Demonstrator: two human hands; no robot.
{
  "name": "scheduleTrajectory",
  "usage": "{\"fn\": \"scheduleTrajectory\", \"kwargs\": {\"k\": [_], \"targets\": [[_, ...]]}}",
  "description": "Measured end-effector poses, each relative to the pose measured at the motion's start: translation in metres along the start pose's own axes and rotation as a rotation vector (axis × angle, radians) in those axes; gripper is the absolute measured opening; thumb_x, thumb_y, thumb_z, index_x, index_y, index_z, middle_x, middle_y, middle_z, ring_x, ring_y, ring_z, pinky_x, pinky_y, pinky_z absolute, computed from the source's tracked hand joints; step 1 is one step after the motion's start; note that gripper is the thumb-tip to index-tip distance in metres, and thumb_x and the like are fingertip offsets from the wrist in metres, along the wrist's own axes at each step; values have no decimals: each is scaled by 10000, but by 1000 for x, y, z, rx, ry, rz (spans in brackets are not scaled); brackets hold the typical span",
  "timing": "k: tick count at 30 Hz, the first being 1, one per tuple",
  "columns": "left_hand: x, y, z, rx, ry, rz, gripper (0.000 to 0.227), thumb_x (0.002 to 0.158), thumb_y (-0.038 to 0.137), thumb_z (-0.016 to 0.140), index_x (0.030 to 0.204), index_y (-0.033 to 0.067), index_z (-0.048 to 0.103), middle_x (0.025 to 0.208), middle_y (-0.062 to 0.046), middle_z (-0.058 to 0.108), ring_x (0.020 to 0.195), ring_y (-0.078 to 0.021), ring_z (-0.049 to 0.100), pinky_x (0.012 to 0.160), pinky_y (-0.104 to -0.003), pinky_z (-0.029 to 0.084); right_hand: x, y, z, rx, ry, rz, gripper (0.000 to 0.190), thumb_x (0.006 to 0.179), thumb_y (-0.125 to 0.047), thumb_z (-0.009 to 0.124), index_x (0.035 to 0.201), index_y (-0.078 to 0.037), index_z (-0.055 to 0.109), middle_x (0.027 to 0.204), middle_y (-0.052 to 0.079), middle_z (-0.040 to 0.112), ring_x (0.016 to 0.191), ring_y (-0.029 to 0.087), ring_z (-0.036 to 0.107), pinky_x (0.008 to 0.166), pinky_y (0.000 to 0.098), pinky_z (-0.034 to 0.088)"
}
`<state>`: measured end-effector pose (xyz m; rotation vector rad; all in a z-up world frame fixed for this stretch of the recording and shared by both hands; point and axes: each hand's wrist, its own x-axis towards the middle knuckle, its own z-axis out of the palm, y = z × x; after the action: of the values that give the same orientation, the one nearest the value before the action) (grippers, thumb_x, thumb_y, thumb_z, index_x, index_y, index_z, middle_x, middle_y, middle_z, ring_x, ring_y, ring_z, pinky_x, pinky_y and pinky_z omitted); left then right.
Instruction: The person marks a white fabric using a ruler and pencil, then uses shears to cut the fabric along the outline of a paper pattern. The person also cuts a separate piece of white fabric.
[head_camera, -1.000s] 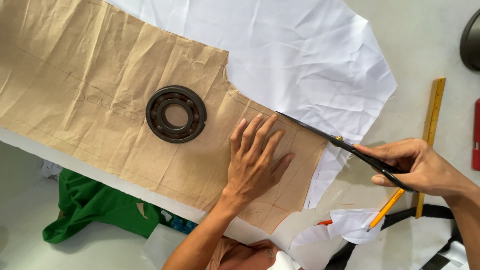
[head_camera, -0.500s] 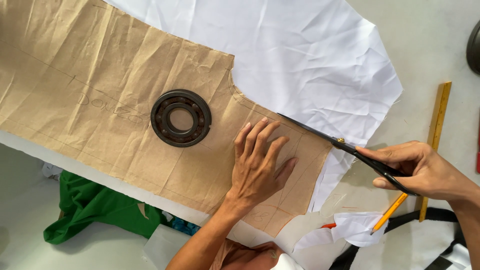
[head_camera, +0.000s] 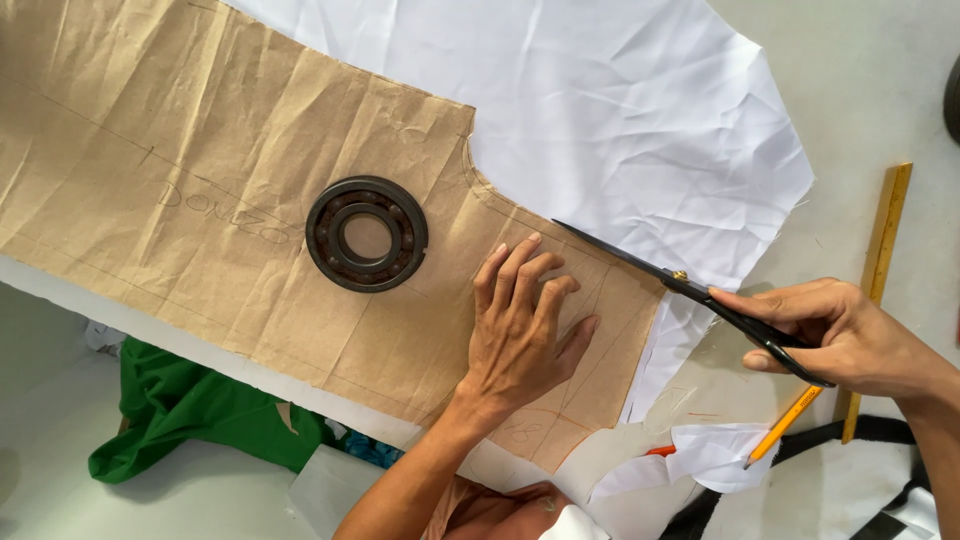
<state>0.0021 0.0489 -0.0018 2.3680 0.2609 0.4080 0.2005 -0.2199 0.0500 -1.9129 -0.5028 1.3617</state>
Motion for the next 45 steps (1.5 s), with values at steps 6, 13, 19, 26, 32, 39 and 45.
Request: {"fn": "scheduleTrajectory", "kwargs": {"k": [6, 13, 19, 26, 32, 39, 45], "targets": [[-1, -1, 1, 3, -3, -3, 315, 909, 294, 733, 1074, 91, 557, 1182, -120, 577, 1334, -373, 525, 1163, -519, 345, 5, -1, 1, 24, -10, -35, 730, 657, -62, 891, 1366, -54, 719, 705, -21, 417, 593, 151, 272, 535, 273, 225], [-1, -1, 1, -1, -2, -5, 309, 917, 304, 711, 1078, 88, 559, 1184, -119, 576, 1335, -373, 528, 1157, -521, 350, 9, -4, 5, 17, -31, -36, 742, 662, -64, 879, 1381, -58, 697, 660, 1, 336, 595, 163, 270, 521, 297, 197], [-1, -1, 2, 8, -1, -9, 328, 898, 311, 732, 1077, 92, 567, 1181, -109, 574, 1331, -363, 524, 1159, -517, 346, 9, -5, 6, 27, -13, -15, 741, 660, -65, 884, 1378, -47, 705, 707, -7, 437, 592, 157, 264, 518, 282, 224], [0, -2, 1, 2, 1, -7, 344, 881, 291, 756, 1082, 85, 569, 1183, -112, 567, 1334, -366, 524, 1157, -519, 353, 15, -6, 14, 57, 4, -23, 742, 657, -36, 881, 1376, -49, 703, 714, -23, 446, 600, 151, 274, 521, 277, 252], [-1, -2, 0, 3, 2, -2, 343, 873, 289, 753, 1073, 82, 568, 1184, -105, 562, 1334, -353, 521, 1154, -512, 356, 16, -9, 17, 43, 0, -27, 745, 656, -50, 884, 1377, -65, 700, 703, -29, 497, 580, 143, 271, 487, 283, 238], [1, -2, -1, -8, 4, -3, 325, 885, 288, 745, 1073, 81, 578, 1175, -109, 561, 1337, -356, 522, 1157, -512, 356, 19, -12, 17, 93, 5, -8, 723, 664, -56, 875, 1368, -44, 712, 724, -23, 500, 607, 144, 313, 518, 264, 254], [0, -2, -2, -9, 3, -3, 349, 869, 278, 763, 1082, 77, 575, 1172, -108, 564, 1330, -355, 521, 1143, -513, 365, 24, -16, 28, 85, 17, -17, 737, 670, -18, 877, 1384, -73, 702, 853, -68, 627, 591, 132, 253, 472, 262, 238]]}}
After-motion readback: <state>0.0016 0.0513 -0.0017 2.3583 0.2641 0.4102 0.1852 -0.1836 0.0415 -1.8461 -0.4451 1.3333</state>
